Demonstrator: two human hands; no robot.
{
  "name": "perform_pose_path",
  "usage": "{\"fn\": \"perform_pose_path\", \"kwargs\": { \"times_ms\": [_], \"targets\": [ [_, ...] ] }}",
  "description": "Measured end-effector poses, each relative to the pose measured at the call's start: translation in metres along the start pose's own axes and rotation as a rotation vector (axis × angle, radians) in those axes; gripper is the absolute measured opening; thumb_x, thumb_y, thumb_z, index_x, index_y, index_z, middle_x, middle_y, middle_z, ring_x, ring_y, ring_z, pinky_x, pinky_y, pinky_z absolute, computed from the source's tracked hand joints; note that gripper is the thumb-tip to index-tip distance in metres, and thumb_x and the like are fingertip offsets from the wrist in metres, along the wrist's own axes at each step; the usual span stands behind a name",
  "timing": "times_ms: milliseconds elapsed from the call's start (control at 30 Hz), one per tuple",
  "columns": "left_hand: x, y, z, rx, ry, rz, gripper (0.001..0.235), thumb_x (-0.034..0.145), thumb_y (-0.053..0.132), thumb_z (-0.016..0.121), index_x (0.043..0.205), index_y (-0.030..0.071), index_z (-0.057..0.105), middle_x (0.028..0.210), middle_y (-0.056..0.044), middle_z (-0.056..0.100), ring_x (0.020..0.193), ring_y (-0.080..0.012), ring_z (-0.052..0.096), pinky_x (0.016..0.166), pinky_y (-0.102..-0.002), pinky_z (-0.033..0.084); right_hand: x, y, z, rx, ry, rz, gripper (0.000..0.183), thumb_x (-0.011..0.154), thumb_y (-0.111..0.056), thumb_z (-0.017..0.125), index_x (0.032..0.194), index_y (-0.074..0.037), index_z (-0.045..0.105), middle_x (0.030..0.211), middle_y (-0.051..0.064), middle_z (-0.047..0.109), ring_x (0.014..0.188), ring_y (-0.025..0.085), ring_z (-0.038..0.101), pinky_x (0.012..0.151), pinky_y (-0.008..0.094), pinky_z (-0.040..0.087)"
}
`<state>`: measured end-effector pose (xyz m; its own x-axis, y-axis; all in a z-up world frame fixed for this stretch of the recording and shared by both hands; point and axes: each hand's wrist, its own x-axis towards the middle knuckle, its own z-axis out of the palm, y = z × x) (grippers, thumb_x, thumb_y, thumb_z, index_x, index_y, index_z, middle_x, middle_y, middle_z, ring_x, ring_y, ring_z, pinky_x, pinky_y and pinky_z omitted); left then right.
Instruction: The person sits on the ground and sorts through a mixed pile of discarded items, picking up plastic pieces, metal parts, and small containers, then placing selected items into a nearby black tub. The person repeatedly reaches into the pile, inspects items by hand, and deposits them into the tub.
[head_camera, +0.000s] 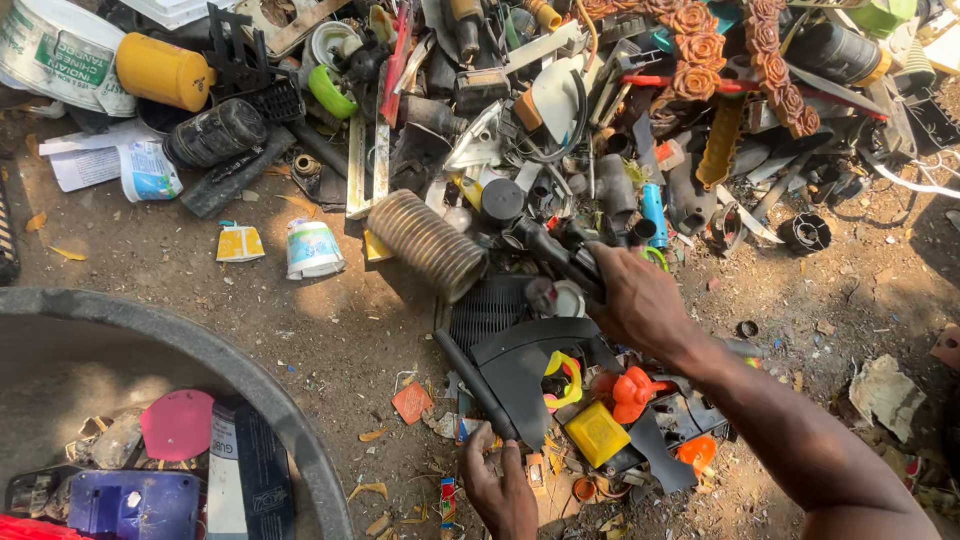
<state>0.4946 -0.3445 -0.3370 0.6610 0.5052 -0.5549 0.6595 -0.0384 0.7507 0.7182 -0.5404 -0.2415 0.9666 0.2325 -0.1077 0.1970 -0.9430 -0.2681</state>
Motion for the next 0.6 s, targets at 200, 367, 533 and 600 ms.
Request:
{"fn": "perform_pose_path", "kwargs": {
  "times_ms": [200,367,533,600],
  "targets": [
    [0.000,-0.004,0.005,0.012,-0.044,0.022,0.045,0.087,0.018,0.062,0.131,0.007,0.059,0.130,-0.013,0.055,0.102,-0.0222,0.064,0.083,-0.037,0.058,0.048,0.082,-0.077,-0.180,0.213,0.171,0.048,0.094,-0.021,0.068,0.139,-0.010,0.055,0.093,0.013,0.069,0.070,0.026,0.068,0.060,0.045,0.057],
    [0.001,-0.006,0.008,-0.001,-0.016,0.136,0.044,0.086,0.016,0.063,0.129,0.004,0.060,0.125,-0.013,0.059,0.107,-0.0220,0.064,0.085,-0.038,0.057,0.147,0.154,-0.055,-0.170,0.077,0.374,0.065,0.086,-0.035,0.082,0.144,-0.024,0.054,0.102,0.014,0.074,0.082,0.029,0.071,0.071,0.046,0.057],
    [-0.001,-0.003,0.006,-0.042,-0.073,-0.015,0.045,0.087,0.018,0.062,0.130,0.007,0.059,0.126,-0.012,0.059,0.100,-0.0232,0.067,0.084,-0.039,0.059,0.173,0.164,-0.011,-0.330,0.004,0.260,0.062,0.086,-0.028,0.078,0.144,-0.026,0.056,0.100,0.015,0.075,0.085,0.033,0.072,0.071,0.046,0.057],
    [-0.004,0.003,0.008,-0.084,-0.083,-0.071,0.046,0.087,0.019,0.060,0.131,0.008,0.059,0.129,-0.011,0.057,0.100,-0.0227,0.067,0.082,-0.039,0.061,0.171,0.156,-0.011,-0.314,-0.195,0.271,0.062,0.093,-0.030,0.071,0.152,-0.035,0.051,0.095,0.015,0.075,0.079,0.031,0.075,0.072,0.046,0.059]
  ]
}}
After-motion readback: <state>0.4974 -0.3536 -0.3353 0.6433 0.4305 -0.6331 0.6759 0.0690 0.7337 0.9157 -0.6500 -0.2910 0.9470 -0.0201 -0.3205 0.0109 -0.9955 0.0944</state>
